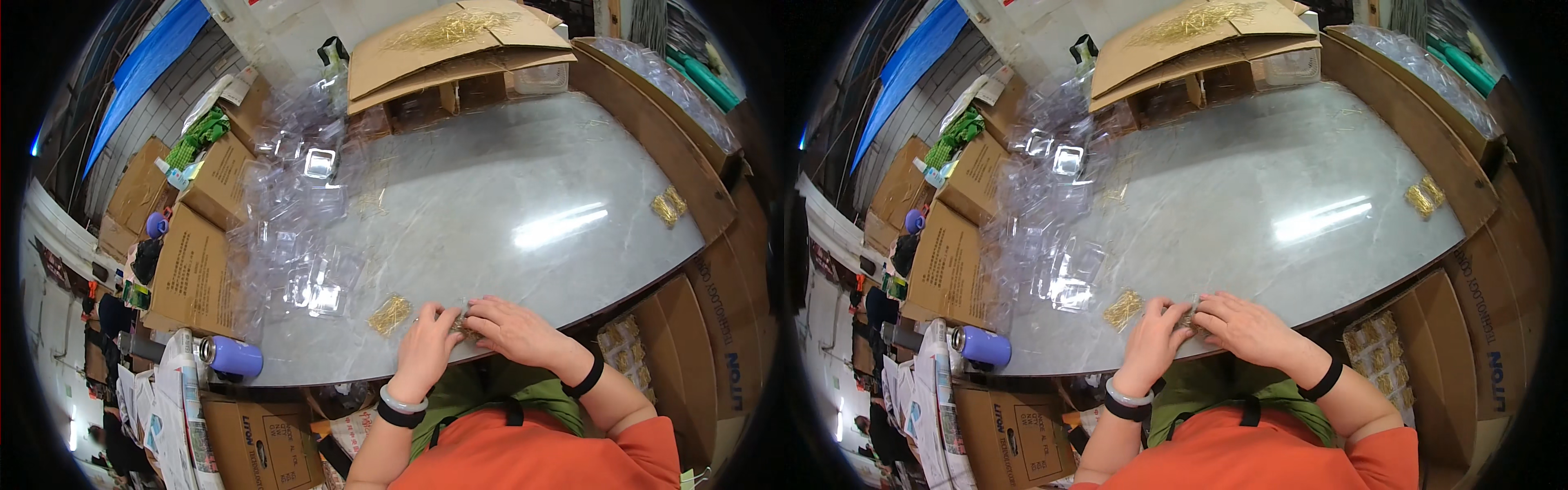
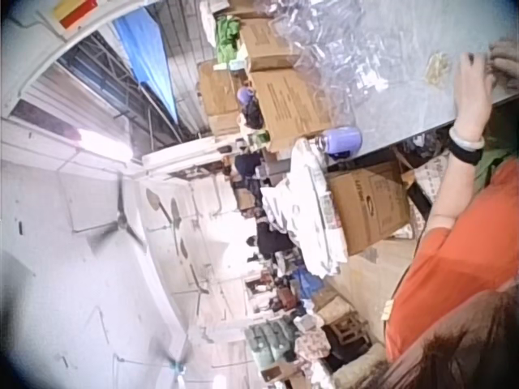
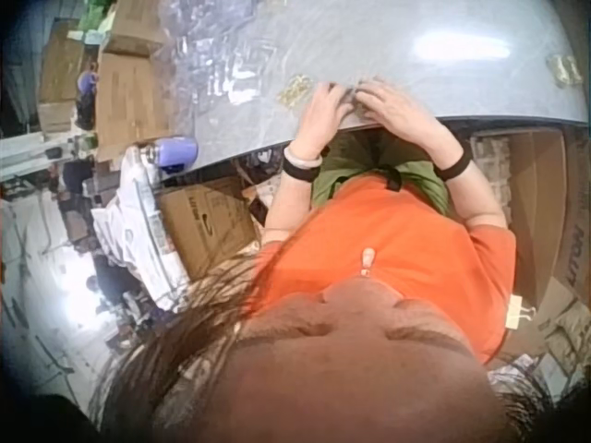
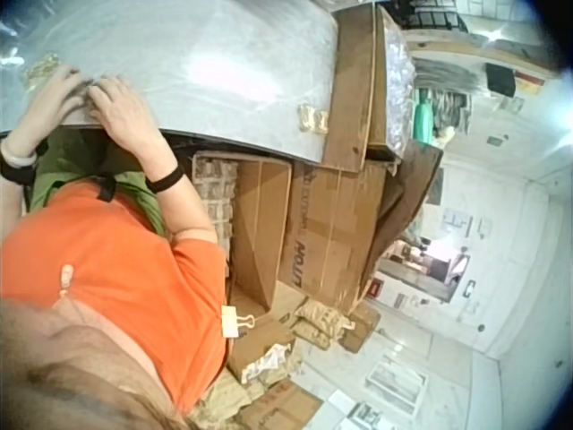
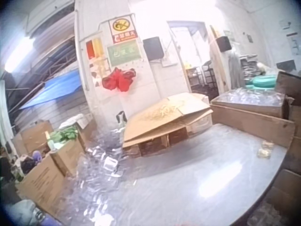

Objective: Sorting small gold-colored metal components on a table and placing them into groups.

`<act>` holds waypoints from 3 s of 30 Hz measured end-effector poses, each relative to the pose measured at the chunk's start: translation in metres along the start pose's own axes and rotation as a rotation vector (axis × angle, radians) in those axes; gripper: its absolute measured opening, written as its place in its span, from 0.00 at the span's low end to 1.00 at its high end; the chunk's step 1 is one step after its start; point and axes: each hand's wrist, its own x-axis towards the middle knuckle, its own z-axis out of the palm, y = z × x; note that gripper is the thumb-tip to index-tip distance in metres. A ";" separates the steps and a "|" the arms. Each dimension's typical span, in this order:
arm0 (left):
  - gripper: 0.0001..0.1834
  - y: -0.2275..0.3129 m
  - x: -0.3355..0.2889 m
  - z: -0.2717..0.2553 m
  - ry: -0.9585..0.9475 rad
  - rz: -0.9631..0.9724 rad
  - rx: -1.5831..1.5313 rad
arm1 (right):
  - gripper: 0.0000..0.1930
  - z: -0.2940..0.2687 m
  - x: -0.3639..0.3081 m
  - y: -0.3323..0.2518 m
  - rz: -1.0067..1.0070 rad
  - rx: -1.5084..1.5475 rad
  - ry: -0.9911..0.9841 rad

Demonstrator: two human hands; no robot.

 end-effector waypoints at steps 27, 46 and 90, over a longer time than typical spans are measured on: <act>0.27 0.026 -0.025 0.045 0.230 0.087 -0.028 | 0.27 -0.002 -0.003 0.001 0.053 -0.024 0.116; 0.40 0.015 0.001 0.041 -0.012 0.192 -0.328 | 0.29 -0.009 -0.012 0.016 0.104 0.263 0.173; 0.28 0.005 0.003 0.059 0.239 0.358 -0.121 | 0.15 0.046 0.231 0.053 -0.514 -0.277 -0.211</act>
